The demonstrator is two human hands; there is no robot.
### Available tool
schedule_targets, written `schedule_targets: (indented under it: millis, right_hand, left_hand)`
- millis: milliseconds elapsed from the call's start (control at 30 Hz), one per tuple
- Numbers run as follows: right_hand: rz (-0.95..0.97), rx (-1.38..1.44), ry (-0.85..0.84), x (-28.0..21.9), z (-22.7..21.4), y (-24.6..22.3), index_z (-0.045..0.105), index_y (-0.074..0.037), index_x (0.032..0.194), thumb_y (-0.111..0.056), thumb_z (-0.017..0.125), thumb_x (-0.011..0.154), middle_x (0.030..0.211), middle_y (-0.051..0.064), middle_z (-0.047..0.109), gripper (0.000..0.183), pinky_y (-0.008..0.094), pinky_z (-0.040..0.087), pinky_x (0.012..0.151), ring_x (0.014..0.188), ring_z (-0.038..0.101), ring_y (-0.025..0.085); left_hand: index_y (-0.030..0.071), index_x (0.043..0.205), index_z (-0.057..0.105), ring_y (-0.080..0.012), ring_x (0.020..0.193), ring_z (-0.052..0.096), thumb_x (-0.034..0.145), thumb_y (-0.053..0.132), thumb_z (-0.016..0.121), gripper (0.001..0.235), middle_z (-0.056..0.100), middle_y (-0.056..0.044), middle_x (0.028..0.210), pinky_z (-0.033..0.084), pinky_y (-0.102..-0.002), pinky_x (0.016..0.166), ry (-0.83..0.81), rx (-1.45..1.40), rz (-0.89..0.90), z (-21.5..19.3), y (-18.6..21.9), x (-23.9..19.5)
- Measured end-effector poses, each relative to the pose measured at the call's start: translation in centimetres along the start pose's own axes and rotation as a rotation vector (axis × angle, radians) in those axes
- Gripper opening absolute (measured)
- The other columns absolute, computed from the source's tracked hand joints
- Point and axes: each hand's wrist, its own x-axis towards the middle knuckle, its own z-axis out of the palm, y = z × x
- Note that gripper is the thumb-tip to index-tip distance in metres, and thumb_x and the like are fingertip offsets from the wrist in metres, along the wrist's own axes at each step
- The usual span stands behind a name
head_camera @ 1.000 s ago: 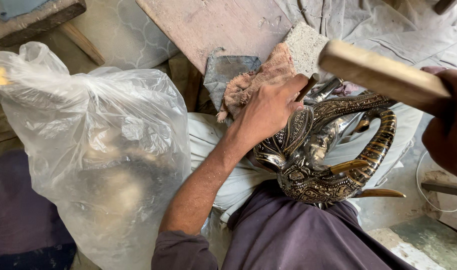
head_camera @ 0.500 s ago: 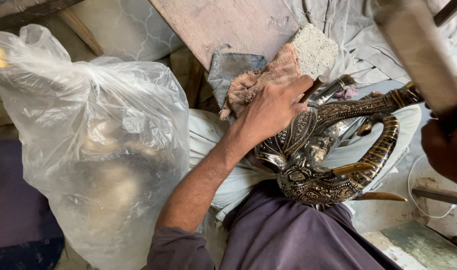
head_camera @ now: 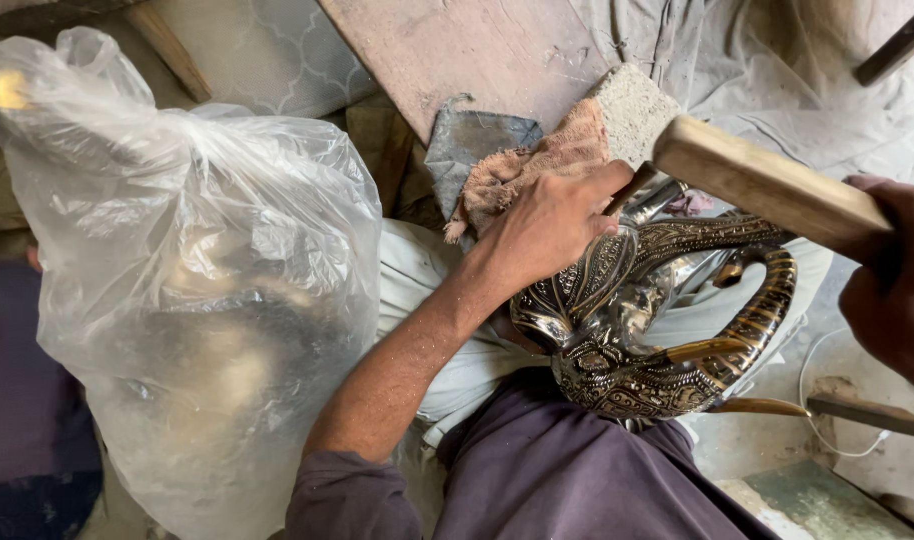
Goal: The person uses a metal chisel and a wooden mallet to engrave decorative patterns into a silver-colored metal object shaped like a ram's head. They repeatedly tap the chisel along the surface to create fine details.
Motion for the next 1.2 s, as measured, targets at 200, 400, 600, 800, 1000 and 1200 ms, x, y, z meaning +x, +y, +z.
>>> schedule_targets:
  millis: [200,400,600,800,1000,1200]
  right_hand:
    - [-0.001,-0.012,-0.010,0.0,0.1,0.2,0.048,0.008,0.133,0.023,0.050,0.087,0.109,0.027,0.063,0.049,0.040,0.057,0.088,0.095,0.068,0.035]
    - [0.016,-0.047,-0.012,-0.1,0.0,0.2,0.048,0.006,0.131,0.021,0.052,0.089,0.110,0.026,0.065,0.045,0.040,0.058,0.088,0.096,0.069,0.033]
    - [0.023,-0.091,-0.018,0.2,-0.3,-0.7,0.049,0.005,0.130,0.019,0.055,0.092,0.112,0.024,0.067,0.041,0.039,0.059,0.089,0.096,0.070,0.032]
    - [0.077,-0.179,-0.050,0.9,-0.7,-2.2,0.052,0.004,0.130,0.017,0.061,0.090,0.099,0.022,0.067,0.043,0.037,0.058,0.077,0.083,0.068,0.030]
    - [0.200,0.042,-0.062,1.1,-0.7,-2.0,0.049,0.013,0.133,0.017,0.055,0.092,0.100,0.027,0.065,0.042,0.040,0.057,0.079,0.083,0.068,0.031]
    - [0.157,-0.042,-0.049,0.8,-0.9,-2.2,0.048,0.007,0.131,0.018,0.058,0.088,0.099,0.024,0.064,0.045,0.039,0.057,0.076,0.081,0.067,0.033]
  left_hand:
    - [0.009,0.123,0.053,-0.0196,0.066,0.073,0.096,0.017,0.068,0.032,0.071,-0.009,0.076,0.059,-0.032,0.052,0.060,-0.018,0.076,0.3,-0.1,-0.3]
    - [0.008,0.122,0.053,-0.0205,0.065,0.072,0.096,0.018,0.069,0.033,0.070,-0.010,0.074,0.059,-0.032,0.052,0.039,-0.025,0.060,0.0,-0.3,-0.2]
    - [0.009,0.129,0.051,-0.0185,0.064,0.072,0.098,0.016,0.066,0.035,0.069,-0.010,0.076,0.060,-0.029,0.050,0.016,-0.034,0.074,0.2,-0.6,-0.3]
    - [0.012,0.128,0.050,-0.0177,0.067,0.073,0.099,0.020,0.067,0.035,0.071,-0.008,0.076,0.060,-0.029,0.053,0.053,-0.006,0.087,0.3,-1.0,-0.4]
    - [0.012,0.132,0.049,-0.0194,0.068,0.074,0.101,0.020,0.064,0.035,0.069,-0.007,0.075,0.059,-0.033,0.058,0.025,-0.019,0.060,0.5,-1.1,-0.4]
    - [0.014,0.133,0.049,-0.0203,0.069,0.073,0.096,0.024,0.069,0.044,0.068,-0.007,0.073,0.060,-0.035,0.060,0.114,-0.009,0.132,0.3,-1.3,-0.9]
